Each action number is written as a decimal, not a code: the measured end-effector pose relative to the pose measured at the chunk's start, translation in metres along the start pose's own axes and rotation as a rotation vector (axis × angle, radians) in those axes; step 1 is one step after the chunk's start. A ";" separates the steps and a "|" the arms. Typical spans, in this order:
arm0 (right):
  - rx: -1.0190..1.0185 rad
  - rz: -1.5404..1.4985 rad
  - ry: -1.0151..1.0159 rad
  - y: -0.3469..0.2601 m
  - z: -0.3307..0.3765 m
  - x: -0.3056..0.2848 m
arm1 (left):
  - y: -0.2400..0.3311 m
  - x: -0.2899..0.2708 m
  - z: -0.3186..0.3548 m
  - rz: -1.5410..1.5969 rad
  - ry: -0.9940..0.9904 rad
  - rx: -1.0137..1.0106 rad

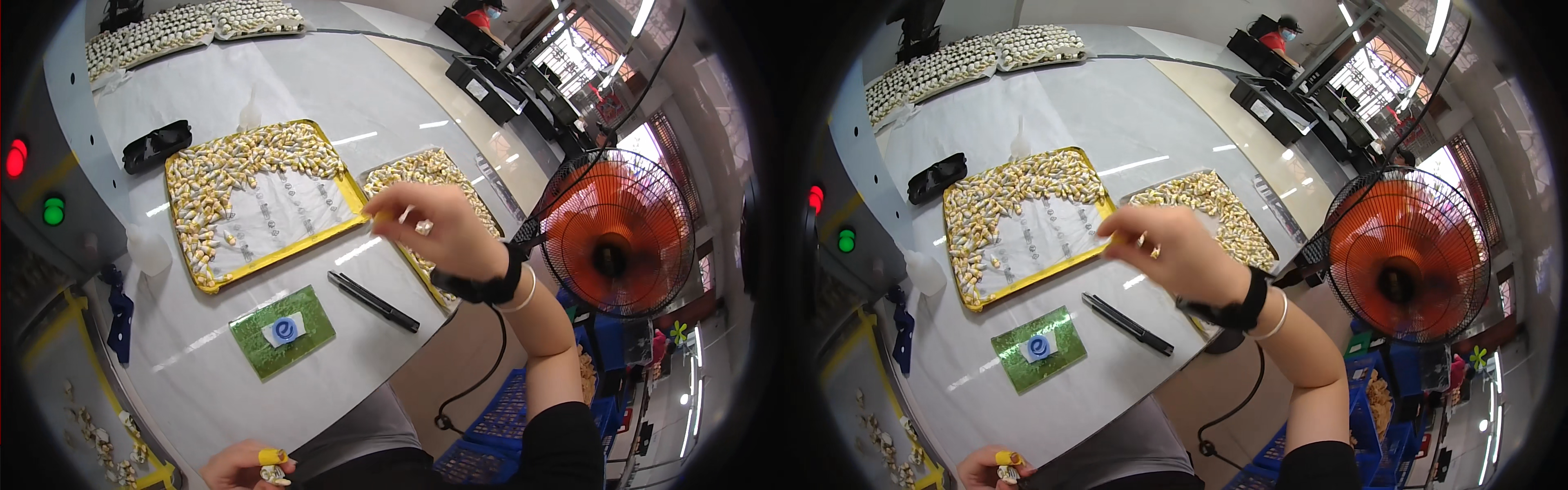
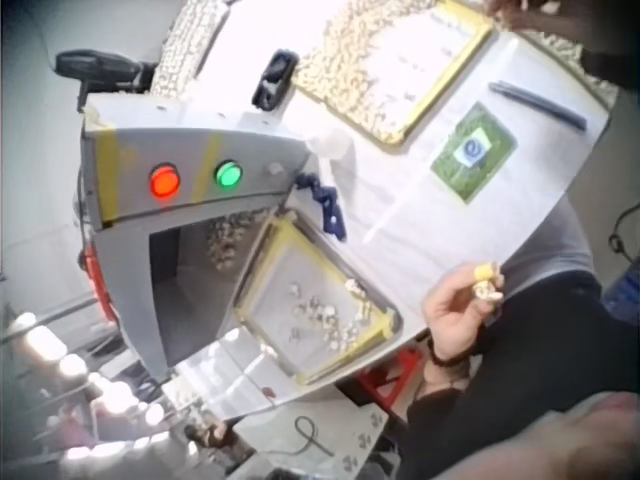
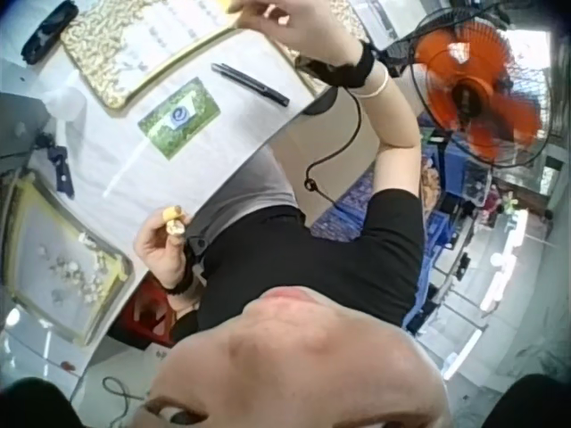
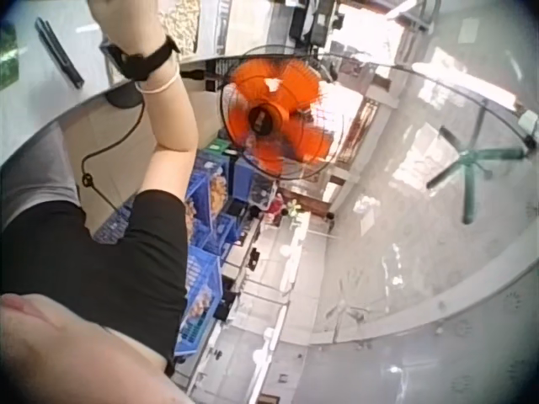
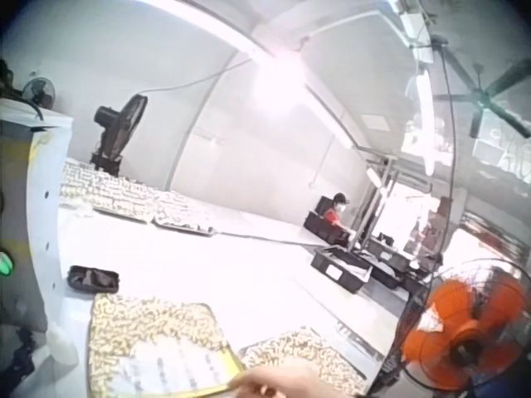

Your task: The person sits at a workstation and repeatedly picks up small white and yellow components from trays. They manipulate the parts with their hands, which are protected by yellow finger cots, and place the assembled units into a yellow-framed tray on the left. The process involves picking, aligning, and inserting components one by one.

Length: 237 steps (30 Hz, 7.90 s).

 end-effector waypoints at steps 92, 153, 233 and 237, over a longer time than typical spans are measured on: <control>-0.175 -0.653 -0.305 -0.102 0.032 0.083 | -0.009 0.023 -0.034 0.219 -0.321 -0.151; 0.005 -0.136 0.038 -0.074 0.098 0.006 | 0.157 -0.266 -0.134 -1.487 0.630 0.248; 0.339 -0.884 0.310 -0.029 0.128 0.106 | -0.030 -0.015 -0.005 0.681 -0.131 0.021; 0.339 -0.910 0.356 -0.030 0.127 0.104 | -0.028 -0.015 -0.005 0.687 -0.257 0.010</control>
Point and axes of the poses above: each hand's wrist, its own z-axis away from the middle knuckle, its own x-axis out of the palm, y = z × x, the point moved 2 cm from there along -z, towards the middle knuckle, and after that the axes turned 10 degrees about -x, right-handed, at the moved point
